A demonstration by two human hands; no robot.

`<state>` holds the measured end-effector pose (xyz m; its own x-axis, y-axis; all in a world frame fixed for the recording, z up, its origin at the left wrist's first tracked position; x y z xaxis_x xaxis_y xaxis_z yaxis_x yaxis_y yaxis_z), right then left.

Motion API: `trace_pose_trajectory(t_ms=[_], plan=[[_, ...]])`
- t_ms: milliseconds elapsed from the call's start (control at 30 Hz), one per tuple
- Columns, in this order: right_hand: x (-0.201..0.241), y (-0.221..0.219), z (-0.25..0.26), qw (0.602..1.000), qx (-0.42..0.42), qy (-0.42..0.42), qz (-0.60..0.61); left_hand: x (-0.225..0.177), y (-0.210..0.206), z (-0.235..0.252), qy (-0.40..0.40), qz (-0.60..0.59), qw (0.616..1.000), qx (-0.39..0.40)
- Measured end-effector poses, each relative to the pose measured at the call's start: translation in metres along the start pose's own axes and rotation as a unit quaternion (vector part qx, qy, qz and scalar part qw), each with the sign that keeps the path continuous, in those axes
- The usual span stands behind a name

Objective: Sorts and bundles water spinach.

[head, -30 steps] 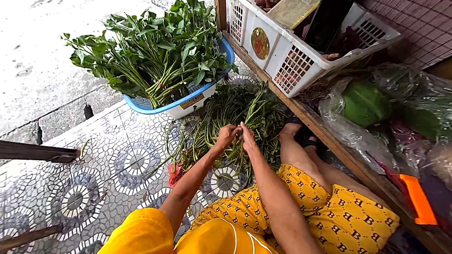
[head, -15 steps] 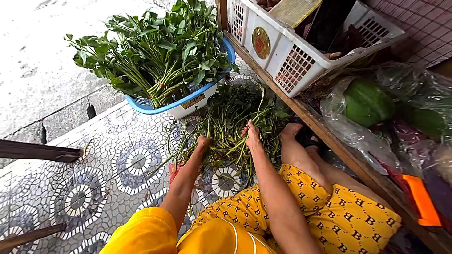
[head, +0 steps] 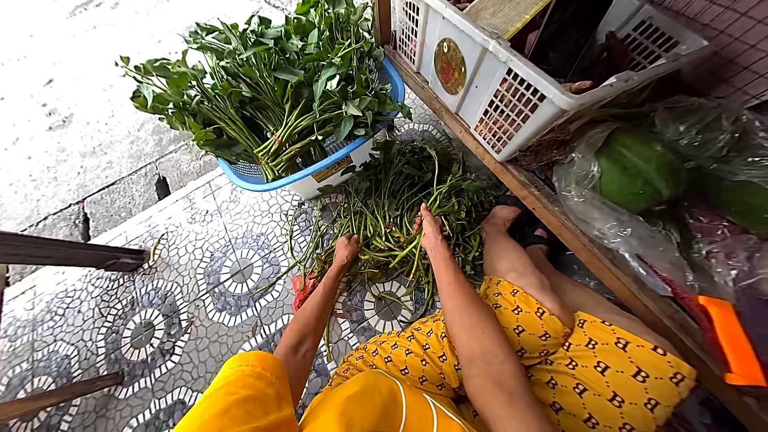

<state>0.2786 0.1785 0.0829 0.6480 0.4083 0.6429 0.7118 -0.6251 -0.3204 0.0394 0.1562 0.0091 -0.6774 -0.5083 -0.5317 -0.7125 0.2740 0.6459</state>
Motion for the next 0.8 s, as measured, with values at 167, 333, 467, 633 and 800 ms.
trace_pose_trajectory(t_ms=[167,333,467,633,800], plan=[[0.003,-0.001,-0.005,1.000,-0.007,-0.010,0.014,-0.016,-0.006,0.034,0.064,0.108,0.990,-0.056],[0.007,-0.004,-0.007,1.000,-0.004,-0.012,0.019,-0.022,-0.001,0.038,0.109,0.136,0.984,-0.042],[0.003,-0.004,-0.007,1.000,0.000,-0.014,0.004,-0.021,0.014,0.029,0.084,0.122,0.988,-0.051],[0.000,-0.001,-0.004,1.000,0.002,-0.013,0.001,-0.022,0.048,-0.003,-0.064,-0.039,0.985,-0.153],[-0.003,-0.001,-0.002,1.000,0.000,-0.010,-0.010,-0.009,0.083,-0.043,-0.088,-0.152,0.964,-0.198]])
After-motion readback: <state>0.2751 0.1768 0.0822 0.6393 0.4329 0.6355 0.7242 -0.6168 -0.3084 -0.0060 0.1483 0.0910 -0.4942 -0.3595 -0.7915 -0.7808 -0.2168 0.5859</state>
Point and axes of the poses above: each hand's wrist, its own z-axis towards the middle knuckle, its own y-axis out of the back of the hand, x = y × z, the point moved 2 cm from there along z, towards the middle knuckle, and after that the axes turned 13 degrees about z, right-handed, at the moved point
